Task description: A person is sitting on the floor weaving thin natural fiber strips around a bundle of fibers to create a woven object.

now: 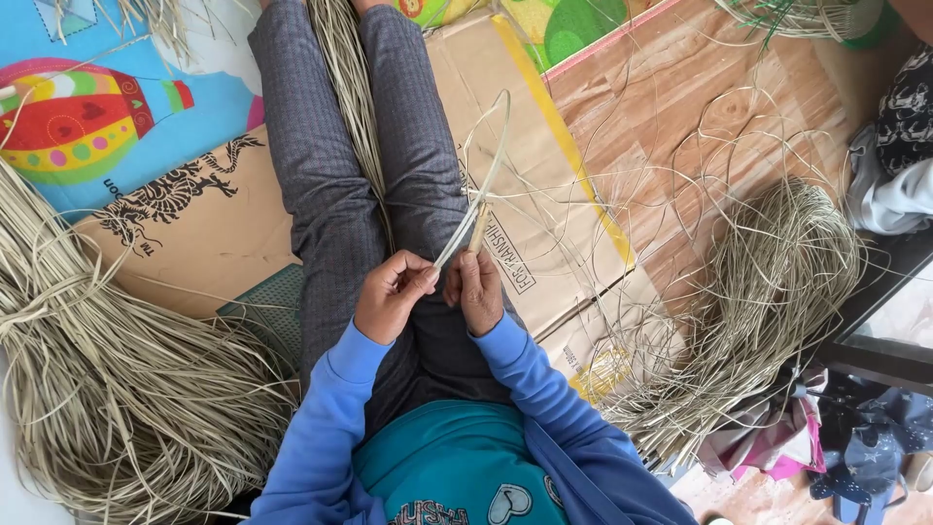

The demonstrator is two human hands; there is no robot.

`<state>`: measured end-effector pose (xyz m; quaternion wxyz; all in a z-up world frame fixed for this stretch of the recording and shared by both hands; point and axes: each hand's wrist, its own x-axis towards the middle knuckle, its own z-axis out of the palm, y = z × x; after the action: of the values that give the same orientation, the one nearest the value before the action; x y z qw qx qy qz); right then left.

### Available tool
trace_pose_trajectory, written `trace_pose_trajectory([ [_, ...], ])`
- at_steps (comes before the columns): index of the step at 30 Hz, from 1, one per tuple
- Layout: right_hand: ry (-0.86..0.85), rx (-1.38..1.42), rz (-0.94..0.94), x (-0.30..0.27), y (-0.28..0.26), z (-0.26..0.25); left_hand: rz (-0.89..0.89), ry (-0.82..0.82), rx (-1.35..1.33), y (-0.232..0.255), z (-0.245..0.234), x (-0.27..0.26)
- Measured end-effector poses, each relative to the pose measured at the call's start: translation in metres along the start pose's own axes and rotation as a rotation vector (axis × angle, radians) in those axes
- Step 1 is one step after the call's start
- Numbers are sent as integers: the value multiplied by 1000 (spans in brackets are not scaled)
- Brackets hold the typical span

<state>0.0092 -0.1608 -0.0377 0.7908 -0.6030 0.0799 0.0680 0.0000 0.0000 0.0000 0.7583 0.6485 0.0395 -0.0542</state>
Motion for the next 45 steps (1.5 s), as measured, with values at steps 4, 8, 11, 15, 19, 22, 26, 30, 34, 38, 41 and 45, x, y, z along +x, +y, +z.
trace_pose_trajectory([
  [4, 38, 85, 50, 1, -11, 11, -3, -12, -6, 3, 0, 0],
  [8, 51, 121, 98, 2, -7, 7, -28, -25, -8, -3, 1, 0],
  [11, 27, 121, 34, 3, -3, 2, -53, -30, -7, -9, 1, -1],
  [15, -78, 12, -58, 2, 5, -5, -57, -32, -5, -8, 4, -3],
  [19, -217, -235, -168, 2, -1, -8, -10, -7, 72, 6, 5, -3],
  [22, -228, -302, -108, -2, 4, -6, 72, 38, 309, 28, 1, -2],
  [26, -289, 13, 107, -11, -21, -2, 322, 63, 622, 37, -19, 8],
  [30, -486, 227, 179, -19, -73, -12, 321, 219, 876, -6, -71, 15],
  [34, -537, 319, 117, -34, -106, -32, 315, 388, 1037, -55, -126, 12],
  [38, -871, 227, -194, -10, -108, -46, 81, 260, 552, -29, -111, 5],
  [41, -740, -115, -179, 14, -76, -46, 66, 83, 281, 12, -82, 1],
  [45, -361, -357, 58, 20, -25, -45, 143, -135, 97, 35, -50, -4],
])
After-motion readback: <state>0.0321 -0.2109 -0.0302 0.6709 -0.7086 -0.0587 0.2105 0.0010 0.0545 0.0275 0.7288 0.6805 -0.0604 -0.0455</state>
